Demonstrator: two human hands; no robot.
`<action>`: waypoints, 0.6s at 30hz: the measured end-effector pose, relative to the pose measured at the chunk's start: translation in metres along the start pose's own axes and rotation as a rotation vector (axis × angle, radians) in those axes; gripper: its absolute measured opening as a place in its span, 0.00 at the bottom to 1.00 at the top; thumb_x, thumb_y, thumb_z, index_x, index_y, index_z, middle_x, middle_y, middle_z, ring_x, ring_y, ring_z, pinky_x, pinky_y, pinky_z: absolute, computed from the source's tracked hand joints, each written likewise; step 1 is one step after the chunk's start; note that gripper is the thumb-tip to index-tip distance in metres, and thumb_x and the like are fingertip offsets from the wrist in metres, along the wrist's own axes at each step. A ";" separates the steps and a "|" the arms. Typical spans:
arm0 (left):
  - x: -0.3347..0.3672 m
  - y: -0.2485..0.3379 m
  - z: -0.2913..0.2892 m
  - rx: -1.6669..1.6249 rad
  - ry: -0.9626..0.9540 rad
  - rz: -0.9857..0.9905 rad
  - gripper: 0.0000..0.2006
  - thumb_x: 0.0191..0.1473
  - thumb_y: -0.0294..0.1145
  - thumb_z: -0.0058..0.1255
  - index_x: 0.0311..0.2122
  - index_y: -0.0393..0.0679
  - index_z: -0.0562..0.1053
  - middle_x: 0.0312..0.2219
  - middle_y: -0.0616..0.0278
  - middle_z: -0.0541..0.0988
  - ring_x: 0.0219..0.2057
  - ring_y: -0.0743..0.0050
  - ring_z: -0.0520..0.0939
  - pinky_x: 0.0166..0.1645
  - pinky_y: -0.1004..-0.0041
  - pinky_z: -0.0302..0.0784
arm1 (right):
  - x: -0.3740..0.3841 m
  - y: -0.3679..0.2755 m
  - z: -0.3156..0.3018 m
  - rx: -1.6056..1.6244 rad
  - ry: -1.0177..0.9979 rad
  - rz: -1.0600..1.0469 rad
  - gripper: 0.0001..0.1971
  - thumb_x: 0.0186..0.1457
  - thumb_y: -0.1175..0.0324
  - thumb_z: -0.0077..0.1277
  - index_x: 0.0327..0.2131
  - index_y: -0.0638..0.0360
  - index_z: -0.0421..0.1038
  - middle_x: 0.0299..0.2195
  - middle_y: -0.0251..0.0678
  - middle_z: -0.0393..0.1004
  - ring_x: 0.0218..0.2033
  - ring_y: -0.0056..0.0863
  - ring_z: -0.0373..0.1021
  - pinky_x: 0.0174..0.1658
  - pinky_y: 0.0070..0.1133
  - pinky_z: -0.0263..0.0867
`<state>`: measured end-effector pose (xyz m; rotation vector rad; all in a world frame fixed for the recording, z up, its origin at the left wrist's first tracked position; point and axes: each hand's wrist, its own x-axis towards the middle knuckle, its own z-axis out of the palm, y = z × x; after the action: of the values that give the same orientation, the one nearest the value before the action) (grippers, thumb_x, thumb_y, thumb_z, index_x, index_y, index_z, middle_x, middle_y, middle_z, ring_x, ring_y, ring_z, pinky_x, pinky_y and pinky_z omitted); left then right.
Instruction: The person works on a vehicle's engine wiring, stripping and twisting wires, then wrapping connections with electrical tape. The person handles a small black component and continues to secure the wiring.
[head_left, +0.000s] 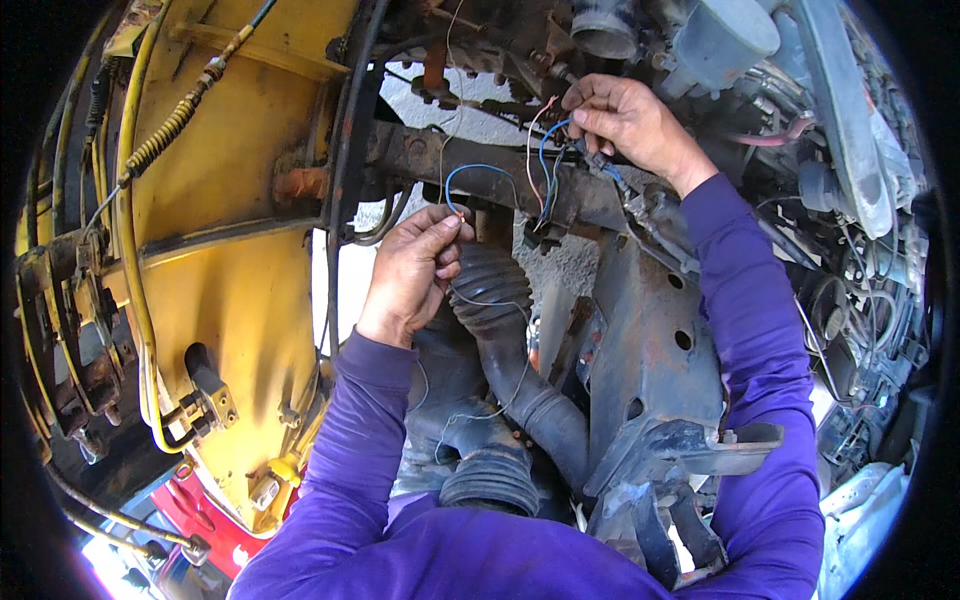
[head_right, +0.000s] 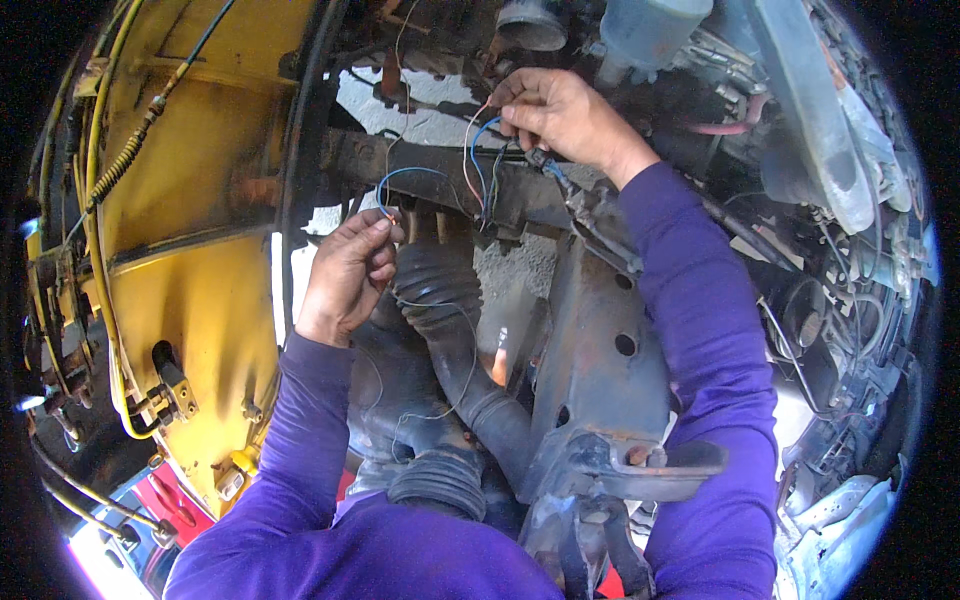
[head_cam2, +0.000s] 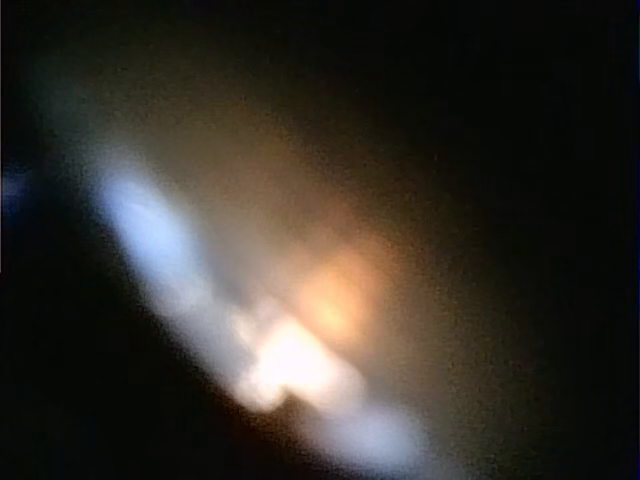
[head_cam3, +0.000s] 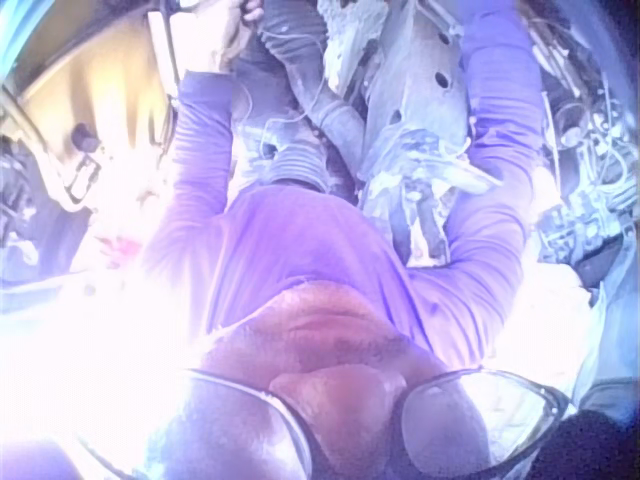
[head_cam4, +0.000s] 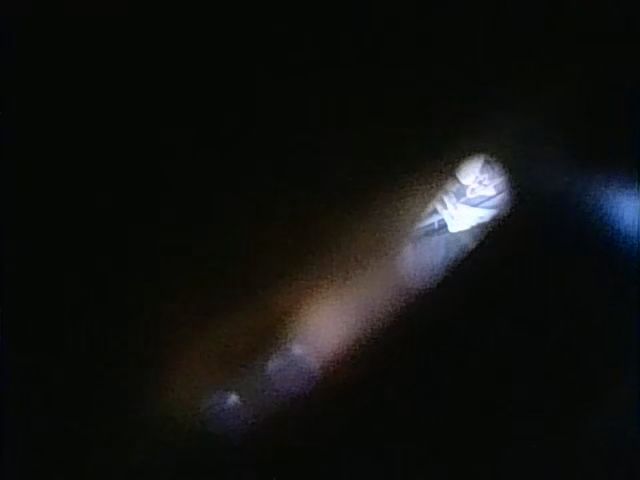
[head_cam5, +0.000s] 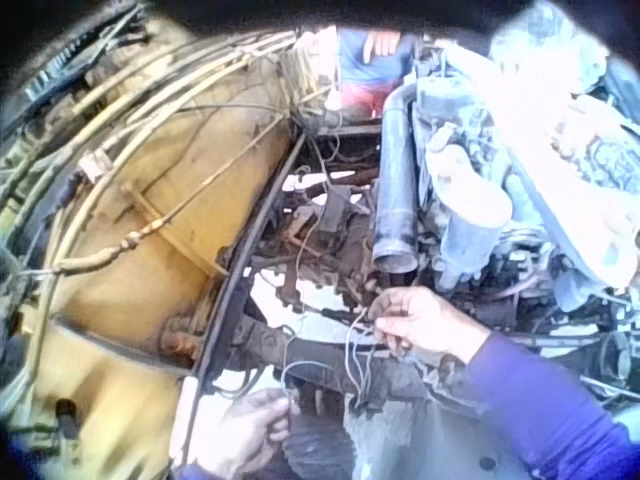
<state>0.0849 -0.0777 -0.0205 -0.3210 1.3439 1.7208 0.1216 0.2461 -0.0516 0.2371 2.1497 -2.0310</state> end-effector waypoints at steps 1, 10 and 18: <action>0.004 -0.002 0.006 0.046 0.015 0.050 0.08 0.64 0.26 0.49 0.46 0.36 0.73 0.30 0.65 0.77 0.22 0.89 0.66 0.24 0.85 0.61 | 0.000 -0.001 0.000 -0.099 0.043 -0.005 0.09 0.62 0.74 0.51 0.45 0.65 0.72 0.29 0.32 0.78 0.24 0.16 0.69 0.29 0.17 0.67; 0.066 -0.004 0.038 1.039 0.403 0.752 0.09 0.62 0.29 0.50 0.40 0.34 0.77 0.38 0.50 0.80 0.37 0.61 0.83 0.45 0.67 0.77 | -0.005 -0.007 0.006 -0.208 0.155 -0.108 0.09 0.60 0.77 0.51 0.44 0.67 0.71 0.32 0.38 0.79 0.37 0.25 0.76 0.43 0.24 0.71; 0.064 0.029 0.026 0.815 -0.086 0.709 0.09 0.59 0.29 0.53 0.38 0.34 0.76 0.63 0.44 0.65 0.60 0.57 0.71 0.61 0.64 0.67 | -0.008 0.002 -0.004 -0.232 0.034 -0.037 0.15 0.53 0.76 0.53 0.45 0.67 0.70 0.31 0.39 0.80 0.32 0.22 0.72 0.39 0.22 0.69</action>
<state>0.0347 -0.0234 -0.0351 0.7604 2.1012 1.4978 0.1294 0.2502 -0.0513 0.2024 2.4015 -1.7853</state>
